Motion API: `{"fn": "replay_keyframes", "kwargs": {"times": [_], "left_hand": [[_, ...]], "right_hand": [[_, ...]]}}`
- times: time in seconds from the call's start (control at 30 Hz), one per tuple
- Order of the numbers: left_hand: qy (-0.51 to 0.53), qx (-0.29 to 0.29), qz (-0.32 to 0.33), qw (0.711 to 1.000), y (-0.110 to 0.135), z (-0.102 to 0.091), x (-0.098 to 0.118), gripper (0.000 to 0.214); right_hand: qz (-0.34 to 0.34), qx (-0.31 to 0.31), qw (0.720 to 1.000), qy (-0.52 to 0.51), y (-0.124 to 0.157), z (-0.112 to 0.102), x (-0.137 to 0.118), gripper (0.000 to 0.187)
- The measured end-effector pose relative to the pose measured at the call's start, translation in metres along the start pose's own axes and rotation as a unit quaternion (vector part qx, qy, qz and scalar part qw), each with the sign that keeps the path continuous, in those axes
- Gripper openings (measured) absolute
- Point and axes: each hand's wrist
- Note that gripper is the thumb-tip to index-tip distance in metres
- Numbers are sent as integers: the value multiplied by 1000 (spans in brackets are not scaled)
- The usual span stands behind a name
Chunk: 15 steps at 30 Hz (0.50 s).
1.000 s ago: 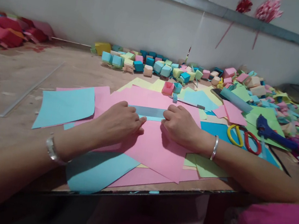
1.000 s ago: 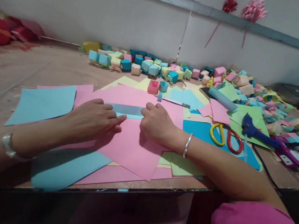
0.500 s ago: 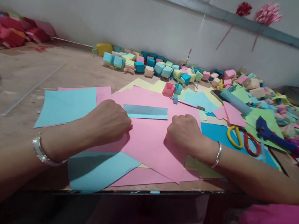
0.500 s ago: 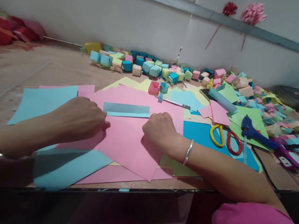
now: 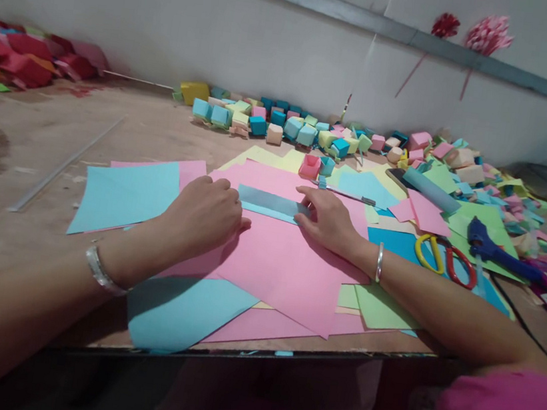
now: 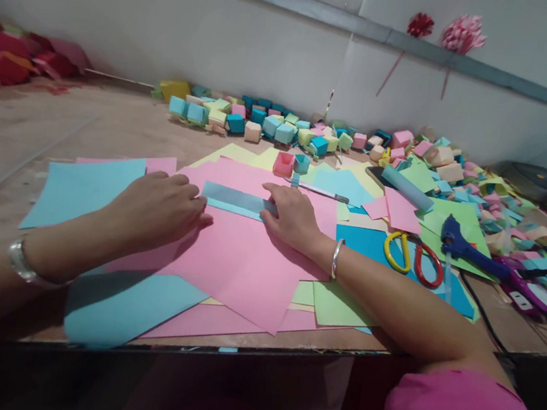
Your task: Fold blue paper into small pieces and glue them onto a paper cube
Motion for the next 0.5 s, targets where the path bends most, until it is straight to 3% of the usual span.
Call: {"fn": "replay_keyframes", "kwargs": {"times": [0.23,0.33,0.4,0.5], "left_hand": [[-2,-11,-2,1000,-3,1,0,51],[0,3,-6,1000,-3,5,0,50],[3,39,-26,999,-2,7,3,50],[45,81,-66,994,0,7,11,48]], "right_hand": [[12,-38,999,-23,2,-7,-3,35],[26,-61,997,-39,4,-7,-4,19],[29,-42,998,-41,6,-7,-8,12],[36,19,997,-65,10,-8,-18,16]]}}
Point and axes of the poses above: each hand's wrist, its own y-axis away from the middle knuckle, its own z-axis out of the palm, x = y × z, and after that the axes turned 5 degrees about y, right-handed
